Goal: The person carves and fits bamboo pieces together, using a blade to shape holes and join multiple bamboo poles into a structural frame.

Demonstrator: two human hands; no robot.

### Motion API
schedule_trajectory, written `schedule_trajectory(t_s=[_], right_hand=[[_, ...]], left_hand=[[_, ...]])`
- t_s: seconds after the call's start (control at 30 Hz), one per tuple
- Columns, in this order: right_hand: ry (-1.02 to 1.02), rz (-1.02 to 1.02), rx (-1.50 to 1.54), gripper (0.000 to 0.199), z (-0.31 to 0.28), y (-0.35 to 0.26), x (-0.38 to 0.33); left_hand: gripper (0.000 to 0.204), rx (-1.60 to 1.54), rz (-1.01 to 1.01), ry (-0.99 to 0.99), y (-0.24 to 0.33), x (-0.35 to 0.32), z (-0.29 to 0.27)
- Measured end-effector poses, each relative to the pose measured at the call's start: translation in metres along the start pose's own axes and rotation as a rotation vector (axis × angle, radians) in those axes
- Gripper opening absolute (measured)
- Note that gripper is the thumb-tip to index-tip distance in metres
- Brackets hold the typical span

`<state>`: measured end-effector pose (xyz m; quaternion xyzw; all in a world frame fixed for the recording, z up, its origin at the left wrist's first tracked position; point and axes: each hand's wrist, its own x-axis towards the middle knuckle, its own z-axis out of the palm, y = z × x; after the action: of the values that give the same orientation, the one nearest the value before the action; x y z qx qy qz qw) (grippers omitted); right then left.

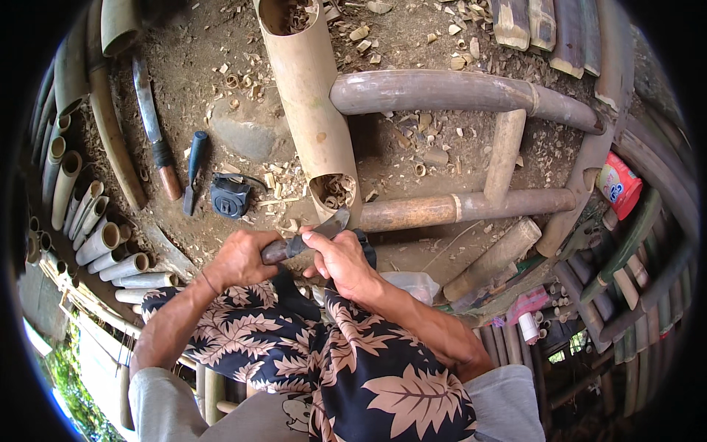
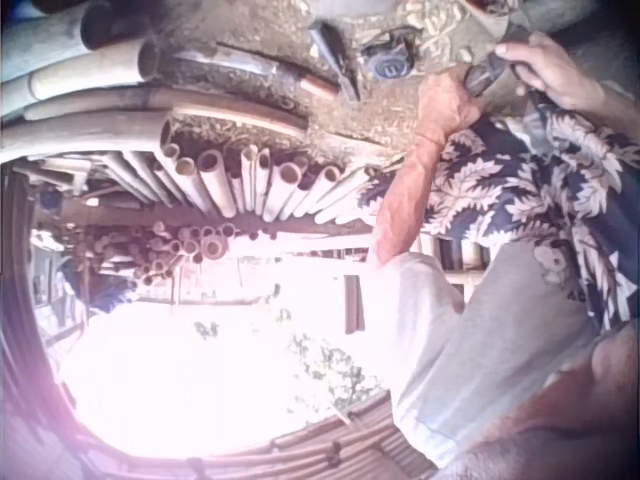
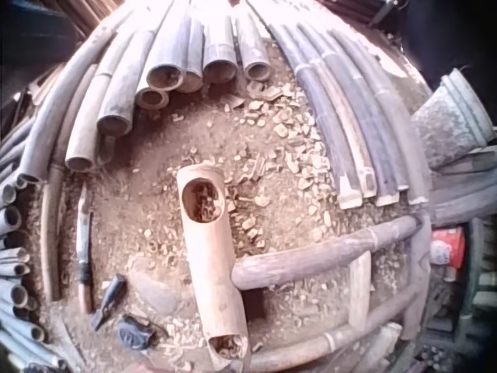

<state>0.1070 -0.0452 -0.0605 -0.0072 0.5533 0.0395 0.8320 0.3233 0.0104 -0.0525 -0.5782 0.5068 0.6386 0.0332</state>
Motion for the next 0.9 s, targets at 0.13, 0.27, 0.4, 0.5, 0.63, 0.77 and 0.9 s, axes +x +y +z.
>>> schedule_trajectory(t_s=[0.13, 0.27, 0.4, 0.5, 0.63, 0.77, 0.9], right_hand=[[0.219, -0.19, -0.427, 0.024, -0.009, 0.002, -0.007], [0.377, -0.339, -0.672, 0.022, -0.014, 0.002, -0.013], [0.067, -0.197, -0.258, 0.024, -0.025, 0.003, -0.015], [-0.347, 0.016, 0.336, 0.025, -0.013, 0.016, 0.006], [-0.368, 0.066, 0.47, 0.033, 0.008, 0.003, 0.004], [-0.139, 0.085, 0.296, 0.03, 0.012, -0.008, 0.003], [0.091, -0.009, -0.12, 0.027, 0.004, -0.004, -0.003]], left_hand=[[0.029, -0.344, -0.233, 0.086, 0.028, -0.004, 0.078], [0.055, -0.571, -0.291, 0.187, 0.078, 0.014, 0.115], [0.04, -0.023, -0.177, 0.105, 0.065, -0.002, 0.063], [0.026, 0.456, -0.041, 0.038, 0.046, -0.015, -0.016], [0.015, 0.514, 0.068, -0.261, 0.043, 0.023, -0.092], [0.024, 0.234, 0.017, -0.331, 0.013, 0.03, -0.078], [0.028, -0.119, -0.074, -0.132, -0.003, 0.01, 0.011]])
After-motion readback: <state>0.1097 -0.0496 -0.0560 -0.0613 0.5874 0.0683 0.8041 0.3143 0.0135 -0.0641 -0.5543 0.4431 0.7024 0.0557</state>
